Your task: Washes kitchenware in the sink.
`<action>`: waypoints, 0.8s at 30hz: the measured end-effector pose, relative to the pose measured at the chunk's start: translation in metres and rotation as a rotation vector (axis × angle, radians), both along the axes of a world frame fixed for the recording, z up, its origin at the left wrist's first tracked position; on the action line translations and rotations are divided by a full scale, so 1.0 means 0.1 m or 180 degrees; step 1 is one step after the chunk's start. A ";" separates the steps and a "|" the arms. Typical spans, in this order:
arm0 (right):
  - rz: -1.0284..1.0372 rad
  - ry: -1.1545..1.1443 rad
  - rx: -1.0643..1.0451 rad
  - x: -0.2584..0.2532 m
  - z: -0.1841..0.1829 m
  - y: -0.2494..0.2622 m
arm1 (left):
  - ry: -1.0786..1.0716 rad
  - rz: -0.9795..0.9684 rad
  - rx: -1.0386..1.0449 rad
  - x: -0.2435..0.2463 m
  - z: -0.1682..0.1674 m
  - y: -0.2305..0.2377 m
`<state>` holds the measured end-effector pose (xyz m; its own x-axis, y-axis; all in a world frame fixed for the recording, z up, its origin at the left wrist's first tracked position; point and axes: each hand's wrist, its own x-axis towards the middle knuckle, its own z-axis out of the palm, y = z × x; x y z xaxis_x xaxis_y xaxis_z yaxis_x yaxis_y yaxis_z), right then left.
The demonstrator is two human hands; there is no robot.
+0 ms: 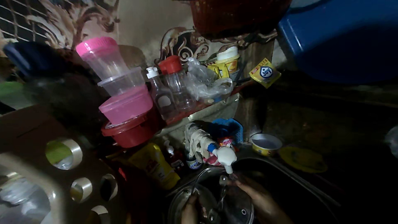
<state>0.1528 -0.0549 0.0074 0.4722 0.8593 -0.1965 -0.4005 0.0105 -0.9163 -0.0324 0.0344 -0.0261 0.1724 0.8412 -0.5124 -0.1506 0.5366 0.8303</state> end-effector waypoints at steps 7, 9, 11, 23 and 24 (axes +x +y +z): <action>-0.0282 0.0082 -0.0366 0.00 -0.06 -0.05 | -0.0253 -0.0397 0.0226 -0.10 0.28 -0.10; -0.0198 0.0235 -0.0556 0.01 -0.04 -0.05 | -0.0084 -0.0551 0.0454 -0.14 0.40 -0.13; -0.0165 0.0359 -0.0683 0.02 -0.08 -0.03 | 0.0291 -0.0839 0.0628 -0.18 0.55 -0.18; 0.1951 -0.0465 -0.0591 0.41 -0.13 0.38 | -0.0744 -0.1441 0.0023 -0.30 0.56 -0.06; 0.2095 -0.0583 -0.0593 0.46 -0.14 0.46 | -0.0900 -0.1410 -0.0084 -0.29 0.51 -0.06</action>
